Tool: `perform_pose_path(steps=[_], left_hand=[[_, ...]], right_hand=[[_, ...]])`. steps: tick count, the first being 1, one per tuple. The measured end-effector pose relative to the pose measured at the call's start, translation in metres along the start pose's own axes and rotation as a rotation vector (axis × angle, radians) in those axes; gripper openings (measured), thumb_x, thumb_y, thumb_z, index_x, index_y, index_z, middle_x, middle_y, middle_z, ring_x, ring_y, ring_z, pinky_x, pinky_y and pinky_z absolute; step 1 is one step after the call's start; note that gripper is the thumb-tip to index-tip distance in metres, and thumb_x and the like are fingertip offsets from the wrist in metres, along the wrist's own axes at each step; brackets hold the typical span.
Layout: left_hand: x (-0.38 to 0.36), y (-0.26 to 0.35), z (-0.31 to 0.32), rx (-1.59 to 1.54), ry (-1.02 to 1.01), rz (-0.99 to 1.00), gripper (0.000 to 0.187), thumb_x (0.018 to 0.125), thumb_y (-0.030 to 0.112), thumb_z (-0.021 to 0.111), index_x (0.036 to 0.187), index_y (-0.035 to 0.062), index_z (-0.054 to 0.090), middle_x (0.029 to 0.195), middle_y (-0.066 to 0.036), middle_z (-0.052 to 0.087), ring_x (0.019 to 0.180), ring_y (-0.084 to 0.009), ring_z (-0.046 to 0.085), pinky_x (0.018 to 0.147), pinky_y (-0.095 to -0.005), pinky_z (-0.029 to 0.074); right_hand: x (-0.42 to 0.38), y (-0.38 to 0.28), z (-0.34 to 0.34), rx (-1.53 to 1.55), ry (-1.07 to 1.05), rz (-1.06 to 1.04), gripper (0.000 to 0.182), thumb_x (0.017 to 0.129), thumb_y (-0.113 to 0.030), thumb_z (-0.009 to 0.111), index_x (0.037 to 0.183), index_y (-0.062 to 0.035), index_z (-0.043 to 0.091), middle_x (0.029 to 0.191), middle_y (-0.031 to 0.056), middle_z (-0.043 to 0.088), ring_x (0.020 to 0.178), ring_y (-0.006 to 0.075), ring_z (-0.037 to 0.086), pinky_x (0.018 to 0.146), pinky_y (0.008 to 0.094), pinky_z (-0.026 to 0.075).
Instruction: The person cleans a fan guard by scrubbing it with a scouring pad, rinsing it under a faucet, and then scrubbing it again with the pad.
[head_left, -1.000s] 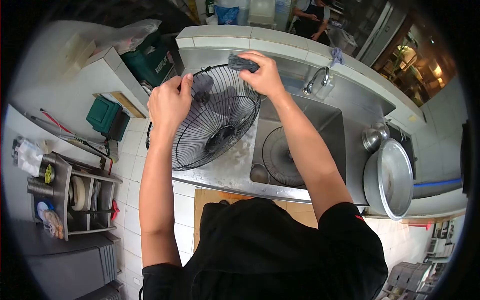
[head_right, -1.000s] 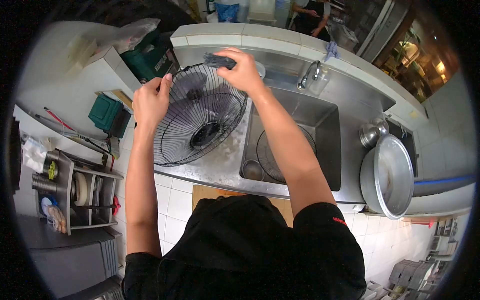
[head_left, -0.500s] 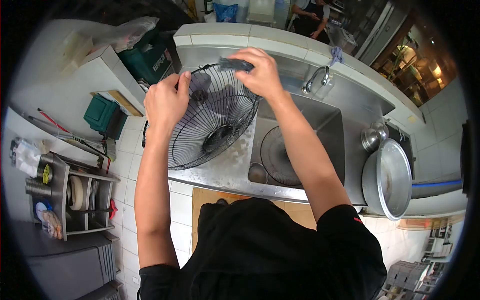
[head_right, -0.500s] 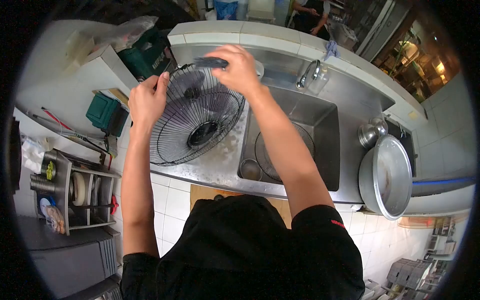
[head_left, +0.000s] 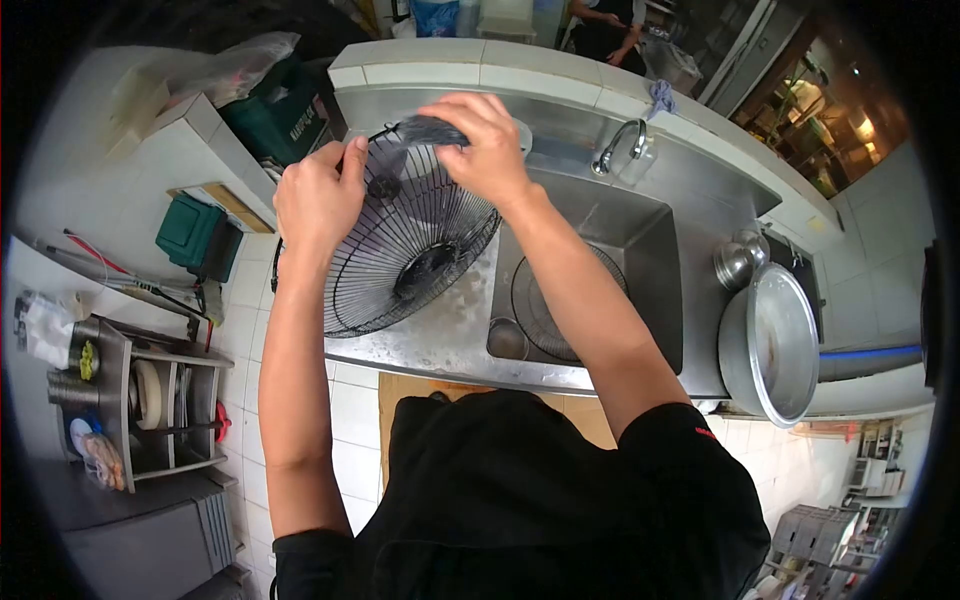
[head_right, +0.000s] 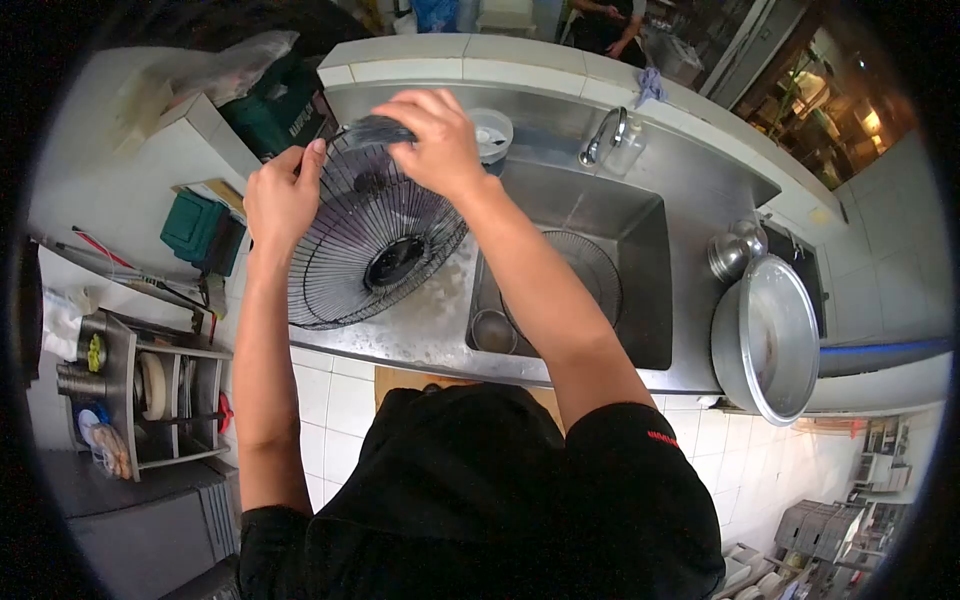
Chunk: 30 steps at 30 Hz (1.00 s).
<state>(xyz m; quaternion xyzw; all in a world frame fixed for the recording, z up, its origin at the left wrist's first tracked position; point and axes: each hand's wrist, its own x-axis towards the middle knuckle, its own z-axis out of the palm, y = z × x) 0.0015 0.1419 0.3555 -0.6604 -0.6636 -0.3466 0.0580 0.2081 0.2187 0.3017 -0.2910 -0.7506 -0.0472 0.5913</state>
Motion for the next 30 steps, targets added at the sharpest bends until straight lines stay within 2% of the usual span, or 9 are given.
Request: perform_pose_path(steps=[4,10,13,15,20,23,26,28,30], left_hand=[[0.002,-0.003,-0.002,-0.002,0.004,-0.014,0.046,0.101,0.046,0.060,0.081,0.0059,0.074,0.066,-0.019,0.066,0.070,-0.0436,0.067,0.067,-0.0502,0.053],[-0.001,-0.004,0.000,-0.013,-0.030,-0.022,0.047,0.101,0.046,0.060,0.082,0.0060,0.074,0.064,-0.019,0.065,0.069,-0.0429,0.066,0.066,-0.0497,0.052],[-0.003,-0.019,0.000,-0.013,0.035,0.012,0.047,0.100,0.046,0.061,0.080,0.0053,0.073,0.063,-0.019,0.064,0.066,-0.0423,0.065,0.064,-0.0492,0.051],[-0.003,-0.027,-0.003,-0.077,0.074,-0.001,0.049,0.100,0.047,0.062,0.078,0.0043,0.071,0.062,-0.019,0.063,0.064,-0.0421,0.063,0.062,-0.0489,0.049],[0.000,-0.022,-0.003,-0.060,0.033,-0.012,0.050,0.100,0.047,0.063,0.076,0.0034,0.070,0.060,-0.019,0.061,0.060,-0.0414,0.061,0.059,-0.0482,0.047],[-0.004,-0.022,0.000,-0.078,0.035,0.028,0.051,0.100,0.047,0.063,0.076,0.0030,0.070,0.060,-0.019,0.060,0.058,-0.0411,0.060,0.058,-0.0476,0.046],[-0.006,-0.029,-0.006,-0.090,0.057,0.025,0.051,0.100,0.046,0.064,0.075,0.0025,0.068,0.059,-0.019,0.060,0.056,-0.0401,0.058,0.057,-0.0465,0.045],[-0.009,-0.037,-0.008,-0.163,0.073,-0.019,0.051,0.100,0.046,0.064,0.074,0.0024,0.067,0.059,-0.019,0.060,0.056,-0.0390,0.058,0.057,-0.0458,0.045],[-0.009,-0.041,-0.008,-0.139,0.072,-0.017,0.052,0.100,0.047,0.063,0.075,0.0024,0.067,0.059,-0.019,0.060,0.056,-0.0387,0.058,0.057,-0.0457,0.045]], right_hand=[[-0.004,0.017,-0.010,-0.043,-0.048,0.127,0.045,0.067,0.002,0.068,0.108,-0.0139,0.078,0.111,0.0058,0.073,0.105,0.0297,0.065,0.092,0.0403,0.056],[0.000,0.000,0.001,0.055,-0.047,-0.007,0.043,0.068,-0.003,0.069,0.109,-0.0134,0.078,0.112,0.0073,0.072,0.106,0.0299,0.065,0.094,0.0402,0.055],[-0.032,0.050,-0.008,-0.068,-0.030,0.102,0.042,0.070,-0.003,0.068,0.110,-0.0120,0.077,0.113,0.0089,0.072,0.108,0.0316,0.066,0.093,0.0404,0.055],[-0.047,0.072,-0.011,-0.040,-0.119,0.347,0.042,0.071,-0.003,0.068,0.112,-0.0108,0.076,0.113,0.0101,0.071,0.109,0.0339,0.066,0.091,0.0409,0.056],[-0.006,0.009,0.001,0.091,-0.019,0.322,0.041,0.073,-0.005,0.067,0.112,-0.0119,0.077,0.114,0.0106,0.070,0.109,0.0338,0.066,0.093,0.0410,0.056],[0.000,-0.013,-0.003,0.031,-0.080,0.098,0.042,0.072,-0.004,0.067,0.112,-0.0127,0.077,0.114,0.0105,0.070,0.108,0.0328,0.066,0.096,0.0409,0.054],[-0.028,0.033,-0.002,-0.032,0.009,0.265,0.041,0.072,-0.006,0.072,0.112,-0.0107,0.076,0.117,0.0096,0.071,0.110,0.0338,0.064,0.096,0.0426,0.053],[-0.064,0.074,0.002,0.004,-0.080,0.610,0.040,0.073,-0.006,0.072,0.113,-0.0105,0.077,0.116,0.0100,0.071,0.110,0.0338,0.064,0.098,0.0421,0.053],[-0.056,0.061,0.001,0.013,-0.072,0.563,0.040,0.073,-0.007,0.072,0.112,-0.0105,0.077,0.115,0.0102,0.071,0.111,0.0339,0.064,0.098,0.0421,0.053]])
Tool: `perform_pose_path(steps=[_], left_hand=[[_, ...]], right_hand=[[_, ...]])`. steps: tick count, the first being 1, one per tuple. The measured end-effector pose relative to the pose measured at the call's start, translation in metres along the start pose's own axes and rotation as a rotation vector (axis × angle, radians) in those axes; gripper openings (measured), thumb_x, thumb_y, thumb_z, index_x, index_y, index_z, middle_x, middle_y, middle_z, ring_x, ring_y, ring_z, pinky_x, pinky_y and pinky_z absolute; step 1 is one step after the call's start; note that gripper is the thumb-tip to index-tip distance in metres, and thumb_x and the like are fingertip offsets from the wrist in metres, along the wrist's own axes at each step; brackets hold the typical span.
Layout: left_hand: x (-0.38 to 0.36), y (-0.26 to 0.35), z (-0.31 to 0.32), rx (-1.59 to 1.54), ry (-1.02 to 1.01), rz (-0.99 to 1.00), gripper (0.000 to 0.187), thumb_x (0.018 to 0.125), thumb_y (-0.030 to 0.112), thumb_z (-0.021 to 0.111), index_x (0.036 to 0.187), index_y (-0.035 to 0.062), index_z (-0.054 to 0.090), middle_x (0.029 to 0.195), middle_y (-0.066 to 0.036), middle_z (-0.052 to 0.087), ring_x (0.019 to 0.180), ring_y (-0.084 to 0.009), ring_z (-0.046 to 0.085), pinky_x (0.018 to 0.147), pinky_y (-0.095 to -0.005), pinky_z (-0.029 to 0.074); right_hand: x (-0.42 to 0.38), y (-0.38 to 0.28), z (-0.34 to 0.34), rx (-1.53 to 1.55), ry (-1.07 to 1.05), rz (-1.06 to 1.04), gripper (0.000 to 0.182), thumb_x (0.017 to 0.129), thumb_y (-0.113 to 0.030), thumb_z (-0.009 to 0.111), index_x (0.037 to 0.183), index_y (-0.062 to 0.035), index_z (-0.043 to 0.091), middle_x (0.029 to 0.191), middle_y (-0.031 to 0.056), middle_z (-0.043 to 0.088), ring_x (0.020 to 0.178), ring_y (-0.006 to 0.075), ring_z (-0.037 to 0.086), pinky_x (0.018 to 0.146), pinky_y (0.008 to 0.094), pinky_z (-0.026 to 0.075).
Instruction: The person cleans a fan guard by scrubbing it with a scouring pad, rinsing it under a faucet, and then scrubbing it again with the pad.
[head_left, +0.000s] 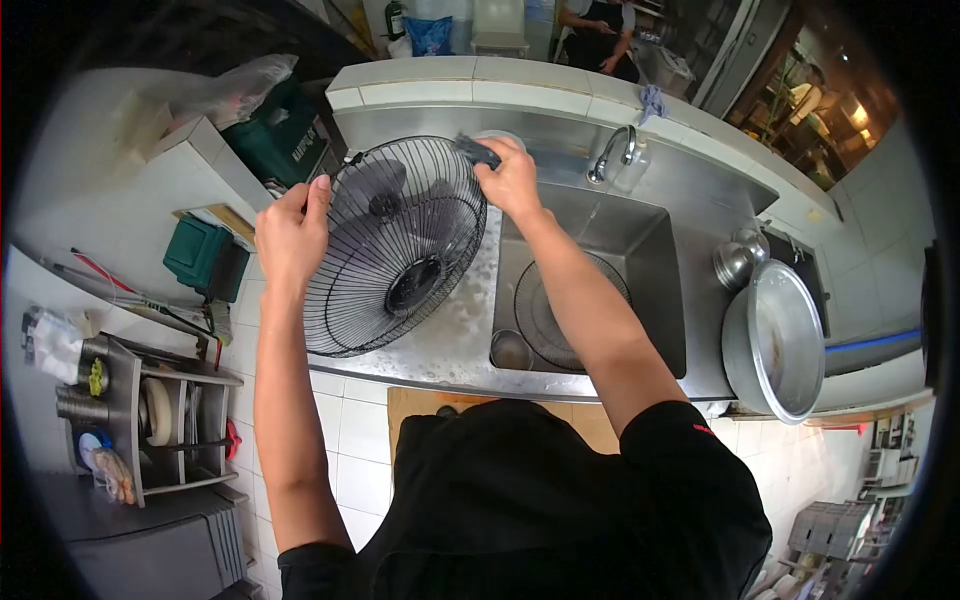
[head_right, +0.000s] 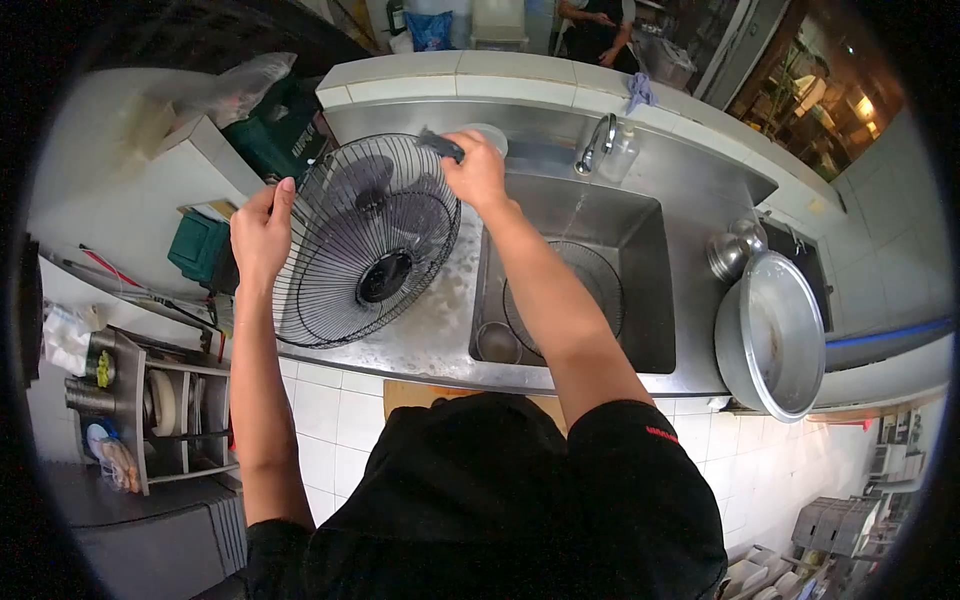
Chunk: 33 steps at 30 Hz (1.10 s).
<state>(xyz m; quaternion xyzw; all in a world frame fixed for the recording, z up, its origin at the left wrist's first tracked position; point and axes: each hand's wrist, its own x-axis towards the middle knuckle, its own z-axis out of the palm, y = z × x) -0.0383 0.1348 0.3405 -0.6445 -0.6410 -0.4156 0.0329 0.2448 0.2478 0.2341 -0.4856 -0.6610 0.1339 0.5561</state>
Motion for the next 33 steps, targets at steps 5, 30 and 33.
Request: perform_pose_path(steps=[5,30,33], left_hand=[[0.002,0.008,0.003,0.017,-0.048,-0.006,0.053,0.101,0.048,0.063,0.074,0.0026,0.067,0.060,-0.018,0.060,0.056,-0.0384,0.058,0.057,-0.0457,0.045],[0.020,-0.048,-0.006,0.061,0.005,-0.160,0.057,0.102,0.052,0.057,0.081,0.0008,0.071,0.068,-0.023,0.064,0.069,-0.0435,0.063,0.067,-0.0494,0.049],[0.017,-0.046,-0.006,0.101,-0.019,-0.175,0.056,0.103,0.051,0.056,0.085,0.0014,0.073,0.070,-0.024,0.066,0.072,-0.0451,0.064,0.069,-0.0497,0.050]], right_hand=[[0.009,-0.096,0.003,0.051,0.013,-0.357,0.040,0.073,-0.004,0.070,0.111,-0.0107,0.077,0.113,0.0095,0.071,0.109,0.0333,0.064,0.096,0.0408,0.054],[-0.102,-0.078,0.083,0.045,0.115,-0.332,0.064,0.083,-0.007,0.068,0.145,-0.0060,0.057,0.134,0.0186,0.053,0.120,0.0411,0.047,0.105,0.0529,0.038],[-0.057,-0.096,0.081,0.039,0.181,-0.275,0.063,0.082,-0.007,0.069,0.143,-0.0103,0.060,0.134,0.0172,0.054,0.119,0.0406,0.047,0.104,0.0515,0.039]])
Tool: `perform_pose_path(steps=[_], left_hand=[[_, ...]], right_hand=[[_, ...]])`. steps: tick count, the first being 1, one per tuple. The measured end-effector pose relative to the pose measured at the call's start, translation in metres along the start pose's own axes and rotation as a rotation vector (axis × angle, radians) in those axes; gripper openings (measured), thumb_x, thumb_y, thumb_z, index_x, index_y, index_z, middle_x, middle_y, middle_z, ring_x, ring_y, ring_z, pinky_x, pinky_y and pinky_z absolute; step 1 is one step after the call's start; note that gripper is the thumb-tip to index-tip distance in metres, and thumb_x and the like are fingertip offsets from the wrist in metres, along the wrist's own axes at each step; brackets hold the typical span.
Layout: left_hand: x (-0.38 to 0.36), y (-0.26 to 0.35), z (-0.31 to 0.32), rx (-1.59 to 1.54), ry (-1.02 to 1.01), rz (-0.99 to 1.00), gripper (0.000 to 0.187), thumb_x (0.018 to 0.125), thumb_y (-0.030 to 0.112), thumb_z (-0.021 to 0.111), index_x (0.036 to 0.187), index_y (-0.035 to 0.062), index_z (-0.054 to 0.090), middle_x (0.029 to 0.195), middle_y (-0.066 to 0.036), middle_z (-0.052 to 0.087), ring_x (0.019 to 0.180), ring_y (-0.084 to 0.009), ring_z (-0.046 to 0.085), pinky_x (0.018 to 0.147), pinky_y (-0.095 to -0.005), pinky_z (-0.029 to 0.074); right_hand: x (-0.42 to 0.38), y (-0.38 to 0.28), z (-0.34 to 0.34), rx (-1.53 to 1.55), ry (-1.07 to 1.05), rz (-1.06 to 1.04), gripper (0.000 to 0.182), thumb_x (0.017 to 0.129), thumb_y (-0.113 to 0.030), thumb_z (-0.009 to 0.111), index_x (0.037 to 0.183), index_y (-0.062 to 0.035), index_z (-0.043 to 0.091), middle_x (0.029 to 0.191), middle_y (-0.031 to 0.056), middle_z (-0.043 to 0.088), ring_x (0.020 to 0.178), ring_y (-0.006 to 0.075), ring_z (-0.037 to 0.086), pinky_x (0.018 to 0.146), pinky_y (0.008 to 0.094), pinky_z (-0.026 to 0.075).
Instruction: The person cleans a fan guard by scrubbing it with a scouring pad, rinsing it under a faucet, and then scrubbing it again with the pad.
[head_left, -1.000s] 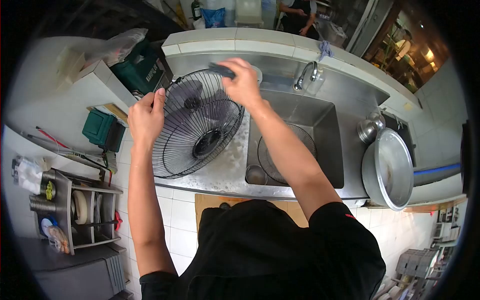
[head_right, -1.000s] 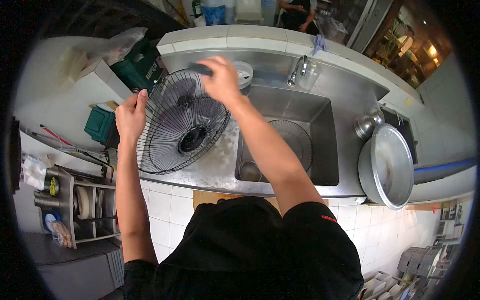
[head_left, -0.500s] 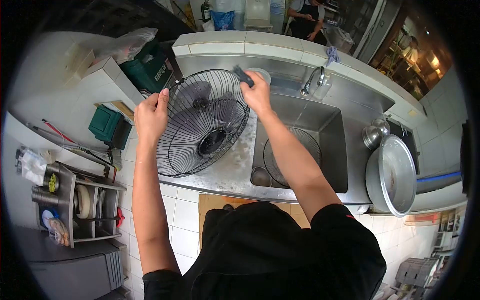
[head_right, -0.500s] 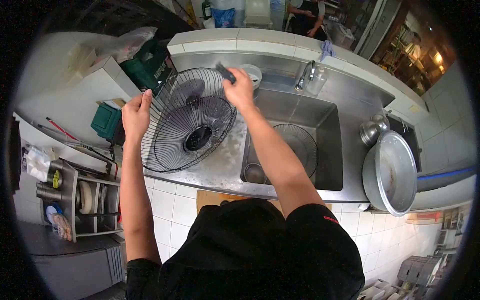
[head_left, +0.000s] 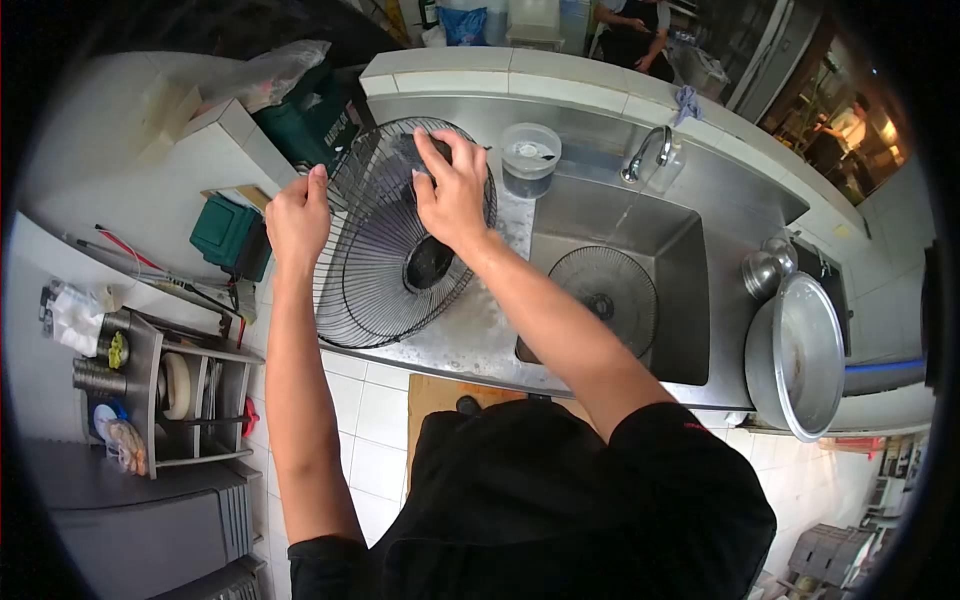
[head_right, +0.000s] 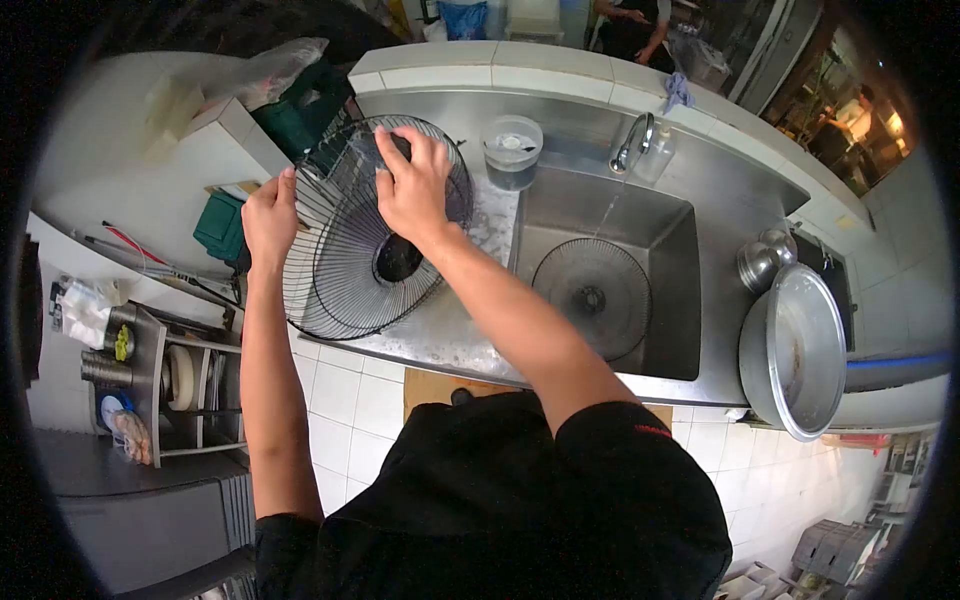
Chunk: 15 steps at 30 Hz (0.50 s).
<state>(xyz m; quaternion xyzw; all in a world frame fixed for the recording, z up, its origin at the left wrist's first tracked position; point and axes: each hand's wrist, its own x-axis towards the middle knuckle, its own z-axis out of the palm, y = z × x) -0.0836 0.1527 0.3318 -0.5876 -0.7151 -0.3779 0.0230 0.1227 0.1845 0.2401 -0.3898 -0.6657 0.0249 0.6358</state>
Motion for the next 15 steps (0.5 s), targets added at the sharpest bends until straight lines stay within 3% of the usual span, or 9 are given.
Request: perform_pose_path(steps=[5,7,9,11,15], left_hand=[[0.002,-0.009,-0.004,0.037,0.014,-0.062,0.054,0.103,0.051,0.055,0.089,0.0019,0.075,0.077,-0.026,0.069,0.079,-0.0467,0.067,0.073,-0.0508,0.052],[0.004,-0.008,-0.006,0.063,0.007,-0.055,0.054,0.103,0.051,0.055,0.090,0.0026,0.076,0.078,-0.026,0.069,0.081,-0.0469,0.068,0.075,-0.0514,0.052],[0.002,-0.002,-0.002,0.082,-0.020,-0.042,0.054,0.103,0.051,0.054,0.091,0.0033,0.076,0.079,-0.026,0.070,0.083,-0.0471,0.069,0.077,-0.0519,0.053],[0.003,0.005,0.001,0.103,-0.015,-0.039,0.053,0.103,0.051,0.052,0.092,0.0049,0.077,0.083,-0.027,0.071,0.089,-0.0475,0.069,0.081,-0.0532,0.053],[0.009,0.004,0.002,0.112,-0.006,-0.070,0.053,0.103,0.051,0.051,0.095,0.0058,0.078,0.088,-0.027,0.072,0.094,-0.0480,0.069,0.085,-0.0538,0.052]], right_hand=[[-0.081,0.009,-0.005,0.010,-0.160,-0.113,0.057,0.081,-0.002,0.065,0.137,-0.0133,0.067,0.136,0.0141,0.054,0.116,0.0390,0.047,0.102,0.0520,0.039],[-0.056,0.006,0.001,0.053,-0.125,-0.114,0.057,0.080,-0.002,0.066,0.136,-0.0131,0.067,0.136,0.0137,0.054,0.115,0.0386,0.047,0.102,0.0511,0.039],[-0.010,-0.010,0.004,0.082,-0.045,-0.099,0.056,0.079,-0.003,0.068,0.133,-0.0191,0.068,0.135,0.0121,0.056,0.115,0.0390,0.047,0.100,0.0506,0.040],[-0.004,-0.026,0.001,0.047,-0.089,-0.141,0.056,0.079,-0.002,0.070,0.133,-0.0176,0.070,0.133,0.0144,0.058,0.117,0.0380,0.050,0.102,0.0486,0.041],[-0.080,-0.029,-0.003,0.073,-0.225,-0.384,0.053,0.079,-0.002,0.067,0.128,-0.0221,0.074,0.130,0.0108,0.062,0.117,0.0344,0.052,0.101,0.0517,0.041]])
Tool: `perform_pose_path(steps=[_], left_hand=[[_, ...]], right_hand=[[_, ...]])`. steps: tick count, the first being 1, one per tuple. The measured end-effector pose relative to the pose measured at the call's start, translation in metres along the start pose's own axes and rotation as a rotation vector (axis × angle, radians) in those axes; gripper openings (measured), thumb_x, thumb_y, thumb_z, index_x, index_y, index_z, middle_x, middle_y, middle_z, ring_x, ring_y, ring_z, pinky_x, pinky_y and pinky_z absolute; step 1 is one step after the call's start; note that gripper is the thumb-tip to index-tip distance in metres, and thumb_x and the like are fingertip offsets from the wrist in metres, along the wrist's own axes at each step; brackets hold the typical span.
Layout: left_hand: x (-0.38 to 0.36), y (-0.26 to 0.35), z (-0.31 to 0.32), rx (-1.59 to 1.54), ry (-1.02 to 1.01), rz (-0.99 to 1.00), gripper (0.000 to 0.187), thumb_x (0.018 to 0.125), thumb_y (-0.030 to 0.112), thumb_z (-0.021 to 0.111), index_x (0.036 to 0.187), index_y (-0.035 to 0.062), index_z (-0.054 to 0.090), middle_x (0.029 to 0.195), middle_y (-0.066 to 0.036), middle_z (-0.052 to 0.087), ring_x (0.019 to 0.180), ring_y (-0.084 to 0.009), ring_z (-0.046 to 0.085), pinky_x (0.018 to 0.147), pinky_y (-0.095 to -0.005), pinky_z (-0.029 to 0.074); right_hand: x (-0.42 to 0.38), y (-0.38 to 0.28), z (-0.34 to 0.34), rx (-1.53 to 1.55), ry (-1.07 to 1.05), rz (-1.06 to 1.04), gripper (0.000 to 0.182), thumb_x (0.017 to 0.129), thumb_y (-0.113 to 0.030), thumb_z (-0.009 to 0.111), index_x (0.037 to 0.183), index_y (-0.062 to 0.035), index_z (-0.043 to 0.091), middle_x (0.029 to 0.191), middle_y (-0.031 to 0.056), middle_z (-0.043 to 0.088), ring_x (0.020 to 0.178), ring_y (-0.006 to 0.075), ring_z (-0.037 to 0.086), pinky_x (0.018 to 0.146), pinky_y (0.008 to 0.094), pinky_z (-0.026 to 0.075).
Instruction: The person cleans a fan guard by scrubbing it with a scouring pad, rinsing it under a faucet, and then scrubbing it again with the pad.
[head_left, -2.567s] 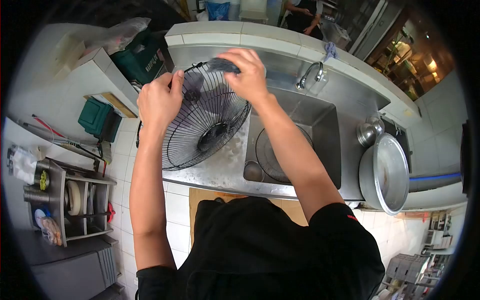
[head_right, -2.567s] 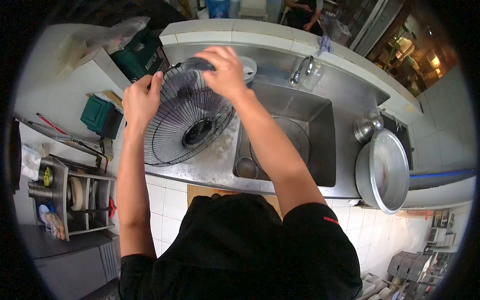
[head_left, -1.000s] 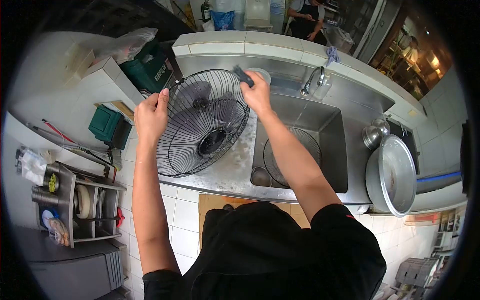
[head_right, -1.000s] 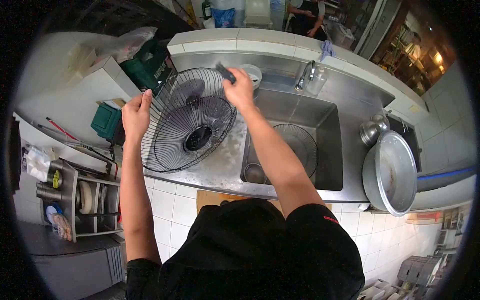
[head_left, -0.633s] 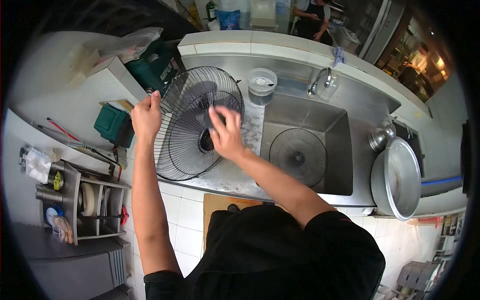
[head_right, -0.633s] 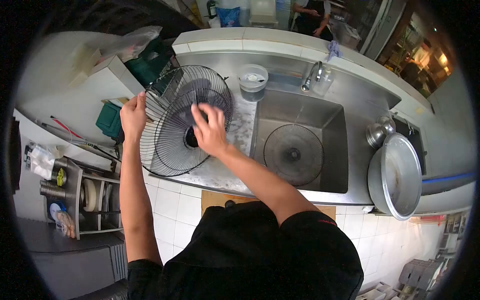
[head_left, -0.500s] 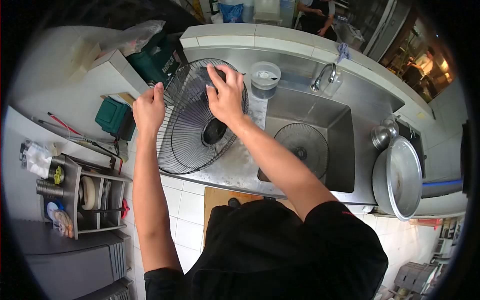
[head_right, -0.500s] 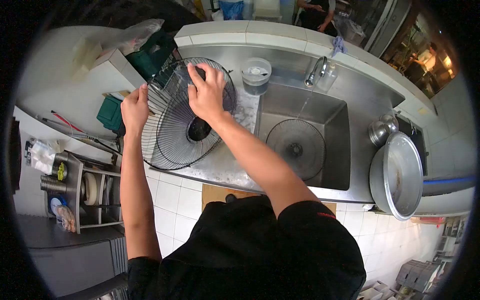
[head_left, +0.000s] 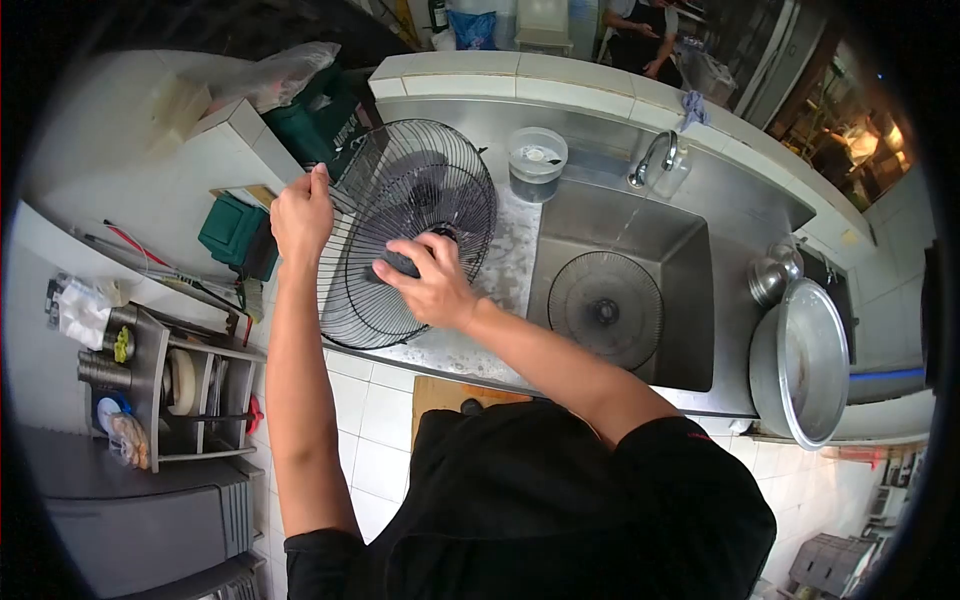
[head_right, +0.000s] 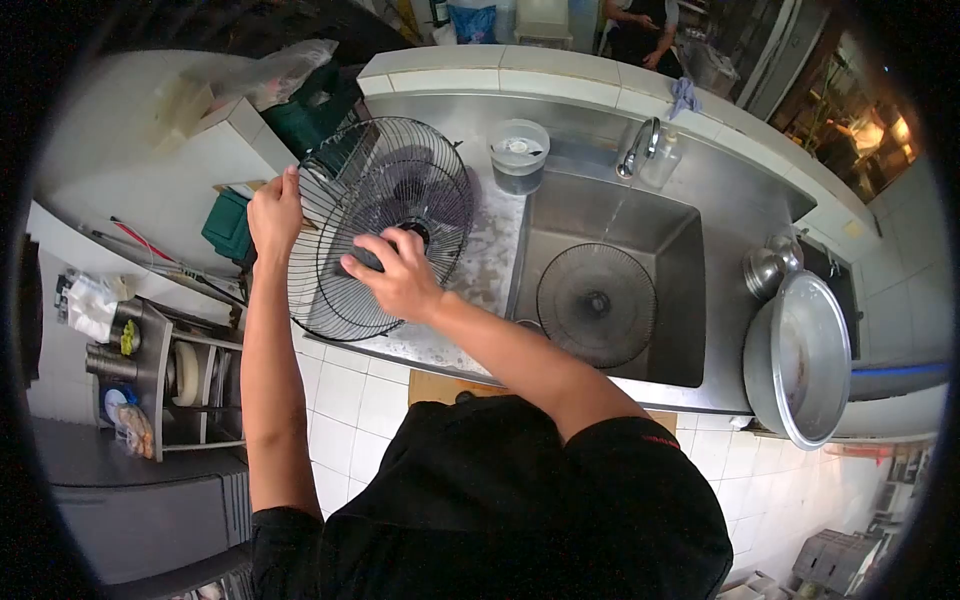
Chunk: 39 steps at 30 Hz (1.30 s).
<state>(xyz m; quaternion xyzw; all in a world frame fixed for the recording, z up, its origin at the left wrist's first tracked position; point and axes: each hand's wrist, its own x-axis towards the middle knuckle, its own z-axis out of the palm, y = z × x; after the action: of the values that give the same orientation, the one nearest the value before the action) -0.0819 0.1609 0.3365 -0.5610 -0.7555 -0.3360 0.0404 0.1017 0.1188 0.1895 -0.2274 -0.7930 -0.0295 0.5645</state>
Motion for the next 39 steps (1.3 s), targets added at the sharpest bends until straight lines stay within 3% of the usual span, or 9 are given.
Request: perform_pose_path(steps=[9,14,17,19,24,26,32,36,39], left_hand=[[0.002,-0.005,0.010,0.014,0.053,0.038,0.057,0.103,0.050,0.054,0.088,-0.0022,0.072,0.077,-0.027,0.067,0.080,-0.0474,0.066,0.075,-0.0508,0.051],[-0.003,0.006,-0.002,0.012,-0.024,0.008,0.053,0.104,0.049,0.052,0.091,0.0029,0.076,0.087,-0.027,0.071,0.090,-0.0478,0.068,0.081,-0.0533,0.052],[-0.011,-0.001,-0.005,-0.009,0.020,0.001,0.053,0.104,0.047,0.053,0.090,0.0012,0.074,0.081,-0.027,0.069,0.086,-0.0485,0.067,0.079,-0.0526,0.052],[-0.011,-0.003,-0.006,-0.027,0.026,-0.008,0.052,0.104,0.047,0.053,0.090,0.0009,0.074,0.080,-0.027,0.069,0.085,-0.0489,0.067,0.078,-0.0524,0.052],[-0.015,0.002,-0.007,-0.024,0.014,0.027,0.053,0.105,0.046,0.053,0.087,-0.0004,0.072,0.077,-0.027,0.067,0.080,-0.0492,0.065,0.074,-0.0527,0.050],[-0.019,0.001,-0.005,-0.034,0.030,0.055,0.054,0.105,0.046,0.053,0.085,-0.0009,0.070,0.075,-0.027,0.067,0.078,-0.0490,0.064,0.072,-0.0523,0.050],[-0.027,-0.015,-0.008,-0.084,0.103,0.045,0.057,0.106,0.046,0.054,0.083,-0.0044,0.066,0.067,-0.023,0.061,0.064,-0.0366,0.059,0.067,-0.0459,0.048],[-0.032,-0.003,-0.006,-0.109,0.081,0.046,0.057,0.106,0.045,0.055,0.080,-0.0045,0.063,0.063,-0.020,0.055,0.059,-0.0291,0.046,0.063,-0.0441,0.045],[-0.046,0.000,-0.012,-0.174,0.071,0.090,0.057,0.106,0.045,0.055,0.079,-0.0047,0.062,0.061,-0.017,0.053,0.058,-0.0257,0.046,0.062,-0.0418,0.044]], right_hand=[[0.014,0.052,0.005,-0.037,0.290,0.444,0.055,0.076,-0.004,0.068,0.128,-0.0213,0.073,0.128,0.0112,0.058,0.113,0.0372,0.050,0.097,0.0500,0.042],[0.007,0.031,-0.006,-0.026,0.128,0.218,0.057,0.077,-0.006,0.070,0.131,-0.0212,0.072,0.132,0.0098,0.059,0.121,0.0362,0.049,0.103,0.0486,0.040],[-0.034,0.094,0.015,-0.047,0.259,0.581,0.050,0.084,-0.010,0.072,0.134,-0.0101,0.070,0.130,0.0178,0.062,0.111,0.0356,0.060,0.101,0.0418,0.047],[-0.025,0.099,0.013,0.072,0.317,1.190,0.047,0.093,-0.021,0.072,0.136,-0.0025,0.066,0.127,0.0235,0.063,0.112,0.0366,0.063,0.101,0.0423,0.049],[0.061,0.006,0.001,0.061,0.212,0.395,0.050,0.092,-0.021,0.074,0.140,-0.0141,0.065,0.136,0.0173,0.055,0.120,0.0389,0.046,0.107,0.0478,0.040],[0.060,0.018,-0.001,0.012,0.214,0.333,0.049,0.091,-0.021,0.074,0.139,-0.0138,0.066,0.135,0.0164,0.056,0.120,0.0386,0.047,0.106,0.0477,0.040],[0.043,0.097,0.018,-0.042,0.308,0.944,0.042,0.093,-0.024,0.069,0.134,-0.0142,0.067,0.128,0.0212,0.059,0.115,0.0422,0.049,0.103,0.0521,0.040],[0.112,0.017,-0.004,-0.025,0.168,0.235,0.039,0.086,-0.026,0.075,0.125,-0.0218,0.073,0.131,0.0133,0.059,0.117,0.0394,0.048,0.100,0.0509,0.042],[0.123,0.041,-0.020,0.011,0.133,0.223,0.032,0.086,-0.028,0.078,0.117,-0.0239,0.079,0.124,0.0076,0.068,0.112,0.0350,0.057,0.099,0.0455,0.049]])
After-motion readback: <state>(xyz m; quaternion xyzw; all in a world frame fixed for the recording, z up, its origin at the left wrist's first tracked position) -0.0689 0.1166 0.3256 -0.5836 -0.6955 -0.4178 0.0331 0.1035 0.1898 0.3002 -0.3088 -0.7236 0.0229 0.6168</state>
